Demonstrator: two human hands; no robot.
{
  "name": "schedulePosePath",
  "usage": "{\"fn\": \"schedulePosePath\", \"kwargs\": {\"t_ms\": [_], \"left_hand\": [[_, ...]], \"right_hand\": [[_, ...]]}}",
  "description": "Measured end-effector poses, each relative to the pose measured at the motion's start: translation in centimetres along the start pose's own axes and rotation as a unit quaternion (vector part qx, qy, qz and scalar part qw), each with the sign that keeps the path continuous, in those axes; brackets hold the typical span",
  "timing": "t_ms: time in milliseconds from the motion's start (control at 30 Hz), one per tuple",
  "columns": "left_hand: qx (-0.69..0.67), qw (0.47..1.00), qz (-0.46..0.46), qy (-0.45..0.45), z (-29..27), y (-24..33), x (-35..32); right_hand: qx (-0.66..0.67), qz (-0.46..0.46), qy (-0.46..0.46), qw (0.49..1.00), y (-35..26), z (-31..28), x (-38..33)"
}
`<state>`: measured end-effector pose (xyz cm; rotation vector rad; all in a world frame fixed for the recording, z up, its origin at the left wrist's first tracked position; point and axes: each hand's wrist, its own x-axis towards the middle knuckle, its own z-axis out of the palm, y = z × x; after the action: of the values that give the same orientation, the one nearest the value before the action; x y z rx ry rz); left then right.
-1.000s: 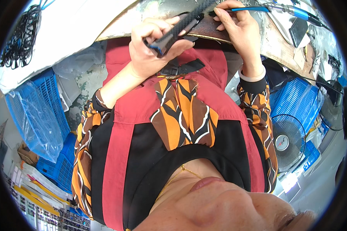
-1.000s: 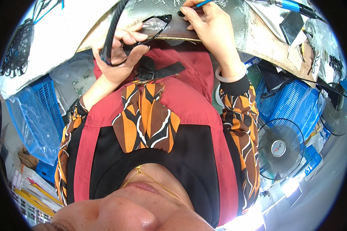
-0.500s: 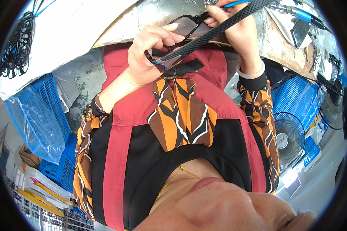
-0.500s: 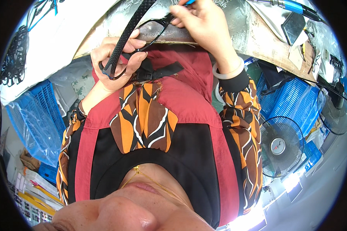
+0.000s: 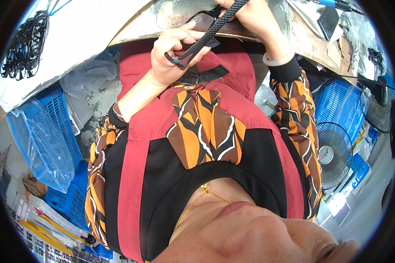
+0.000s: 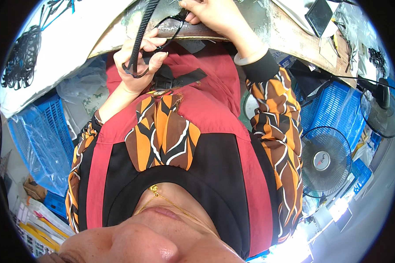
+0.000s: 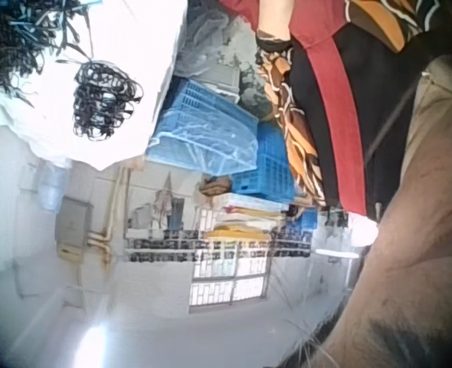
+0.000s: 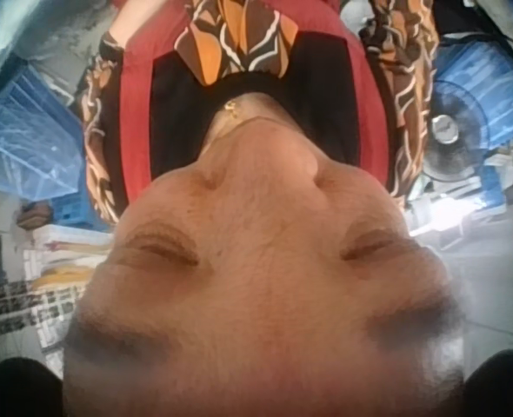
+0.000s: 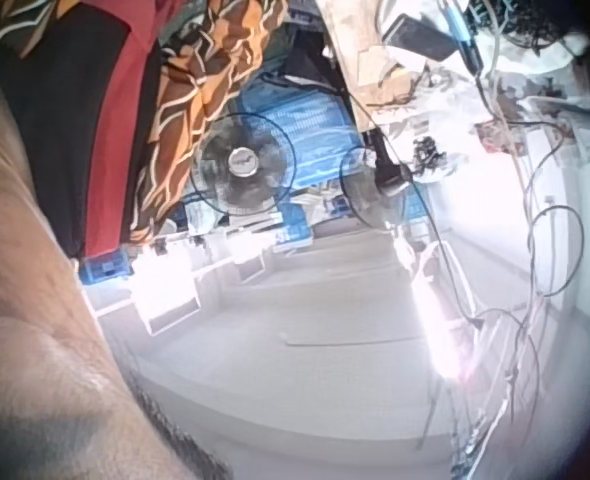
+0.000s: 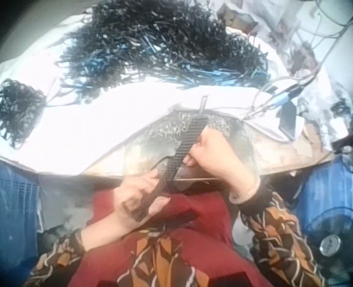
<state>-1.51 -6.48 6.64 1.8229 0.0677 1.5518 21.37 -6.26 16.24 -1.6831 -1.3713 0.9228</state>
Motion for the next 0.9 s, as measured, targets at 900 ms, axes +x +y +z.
{"fn": "schedulePosePath", "kwargs": {"t_ms": [900], "left_hand": [[-0.587, 0.599, -0.503, 0.207, -4.8, 1.9, 9.2]], "right_hand": [[0.471, -0.229, 0.359, 0.773, 4.6, -8.4, 0.7]]}}
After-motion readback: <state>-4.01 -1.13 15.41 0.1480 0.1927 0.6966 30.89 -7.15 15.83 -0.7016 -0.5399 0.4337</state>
